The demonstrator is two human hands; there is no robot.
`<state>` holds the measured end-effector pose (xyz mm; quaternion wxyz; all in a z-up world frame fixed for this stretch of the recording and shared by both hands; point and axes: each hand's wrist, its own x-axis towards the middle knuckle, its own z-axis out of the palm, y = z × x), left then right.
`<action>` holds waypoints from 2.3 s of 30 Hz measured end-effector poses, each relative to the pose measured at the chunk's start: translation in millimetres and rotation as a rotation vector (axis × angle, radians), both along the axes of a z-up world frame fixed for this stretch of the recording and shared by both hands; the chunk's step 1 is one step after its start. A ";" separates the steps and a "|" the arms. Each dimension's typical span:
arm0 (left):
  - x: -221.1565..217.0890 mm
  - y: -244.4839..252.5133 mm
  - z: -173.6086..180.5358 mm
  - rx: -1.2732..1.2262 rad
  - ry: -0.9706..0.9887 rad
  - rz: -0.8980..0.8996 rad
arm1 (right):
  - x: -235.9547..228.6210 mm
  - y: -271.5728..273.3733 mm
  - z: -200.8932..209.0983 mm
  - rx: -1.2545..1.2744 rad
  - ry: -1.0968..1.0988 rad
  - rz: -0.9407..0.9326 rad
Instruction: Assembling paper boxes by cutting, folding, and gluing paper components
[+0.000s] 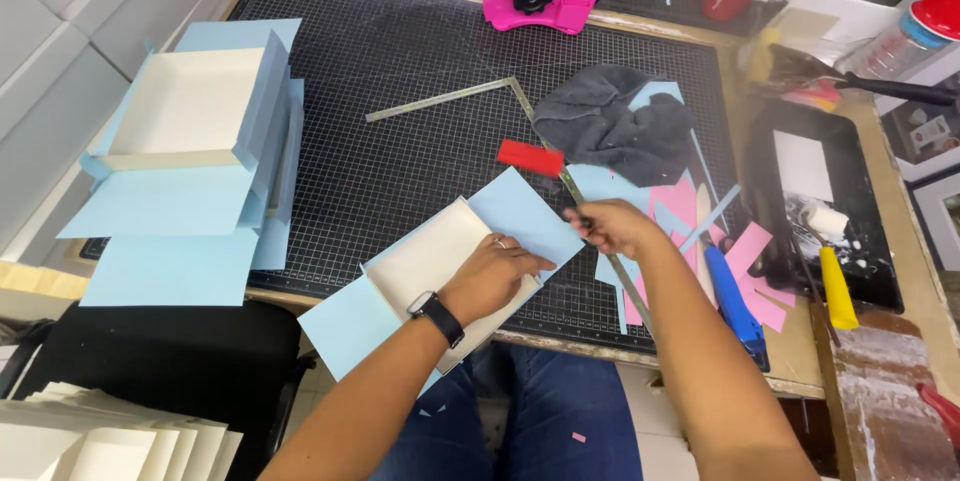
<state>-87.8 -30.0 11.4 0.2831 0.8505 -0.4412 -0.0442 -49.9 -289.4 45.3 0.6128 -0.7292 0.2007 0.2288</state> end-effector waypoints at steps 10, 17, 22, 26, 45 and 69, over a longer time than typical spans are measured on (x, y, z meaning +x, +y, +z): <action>11.5 14.4 23.7 -0.146 0.509 -0.157 | -117.1 -33.5 -27.4 -0.291 -0.332 -0.031; 15.6 14.1 6.0 -0.207 0.475 -0.205 | -190.2 8.2 6.7 -0.508 -0.288 0.173; 19.8 12.0 -1.7 -0.210 0.448 -0.234 | -188.6 23.2 19.2 -0.670 -0.225 0.290; 22.5 9.8 -7.6 -0.191 0.470 -0.204 | -179.8 25.9 17.1 -0.723 -0.209 0.309; 15.6 12.3 18.7 -0.081 0.517 -0.115 | -172.5 5.0 -4.5 -0.548 -0.296 0.236; 19.9 4.3 12.6 -0.339 0.230 -0.267 | -210.3 52.4 -18.7 -0.963 -0.475 0.133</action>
